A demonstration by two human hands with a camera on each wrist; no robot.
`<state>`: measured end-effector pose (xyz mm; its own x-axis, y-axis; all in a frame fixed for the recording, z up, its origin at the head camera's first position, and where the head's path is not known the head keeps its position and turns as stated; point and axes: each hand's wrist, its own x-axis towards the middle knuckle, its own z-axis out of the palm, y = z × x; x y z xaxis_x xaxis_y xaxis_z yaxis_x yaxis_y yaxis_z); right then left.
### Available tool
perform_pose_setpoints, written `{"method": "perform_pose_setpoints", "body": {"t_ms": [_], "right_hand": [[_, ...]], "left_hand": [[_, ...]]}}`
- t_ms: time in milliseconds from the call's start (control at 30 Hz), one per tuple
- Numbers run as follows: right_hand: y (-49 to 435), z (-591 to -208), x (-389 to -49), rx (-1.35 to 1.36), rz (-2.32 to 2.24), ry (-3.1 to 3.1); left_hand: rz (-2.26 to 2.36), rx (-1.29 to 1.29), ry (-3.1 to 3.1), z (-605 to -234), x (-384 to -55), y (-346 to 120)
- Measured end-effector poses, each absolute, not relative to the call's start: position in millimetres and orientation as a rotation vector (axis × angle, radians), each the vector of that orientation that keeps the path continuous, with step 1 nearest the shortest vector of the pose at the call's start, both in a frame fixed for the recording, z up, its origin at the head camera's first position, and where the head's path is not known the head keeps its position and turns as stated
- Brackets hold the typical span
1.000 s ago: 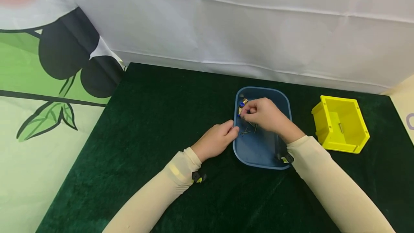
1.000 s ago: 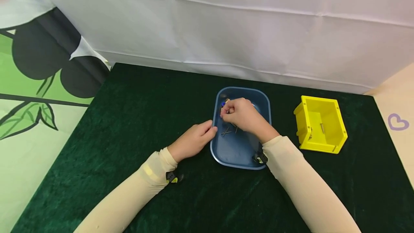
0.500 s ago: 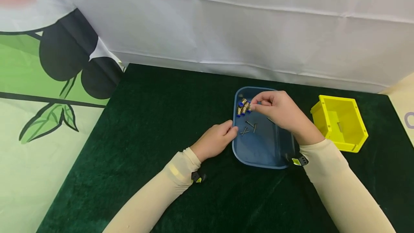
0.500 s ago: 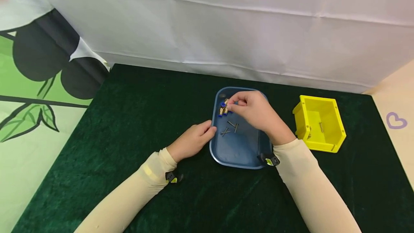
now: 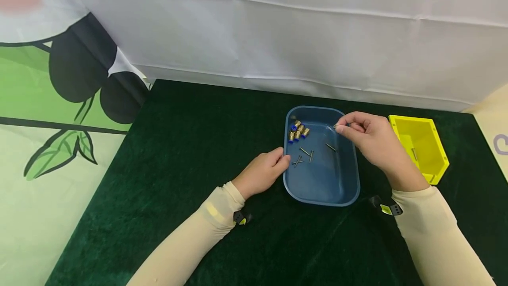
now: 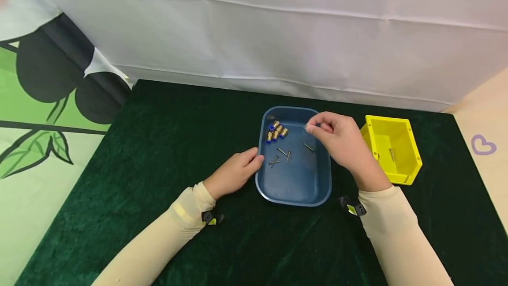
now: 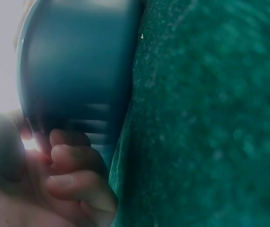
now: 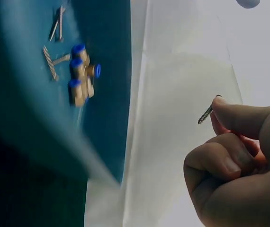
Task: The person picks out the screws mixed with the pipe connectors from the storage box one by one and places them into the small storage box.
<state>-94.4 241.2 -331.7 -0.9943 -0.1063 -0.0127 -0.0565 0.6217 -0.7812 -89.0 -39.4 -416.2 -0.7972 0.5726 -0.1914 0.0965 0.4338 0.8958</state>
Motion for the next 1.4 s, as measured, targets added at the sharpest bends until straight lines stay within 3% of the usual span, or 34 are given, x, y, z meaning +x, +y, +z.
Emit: {"method": "perform_pose_setpoints", "body": {"t_ms": [733, 1200, 1400], "right_hand": [[348, -350, -56, 0.481, -1.206, 2.804], [365, -363, -52, 0.843, -1.138, 2.756], [357, -360, -51, 0.845, -1.187, 2.758]], "left_hand": [[1.35, 0.552, 2.218, -416, -89, -44], [1.337, 0.541, 2.236, -417, -90, -47], [1.334, 0.551, 2.234, -417, -91, -48]]}}
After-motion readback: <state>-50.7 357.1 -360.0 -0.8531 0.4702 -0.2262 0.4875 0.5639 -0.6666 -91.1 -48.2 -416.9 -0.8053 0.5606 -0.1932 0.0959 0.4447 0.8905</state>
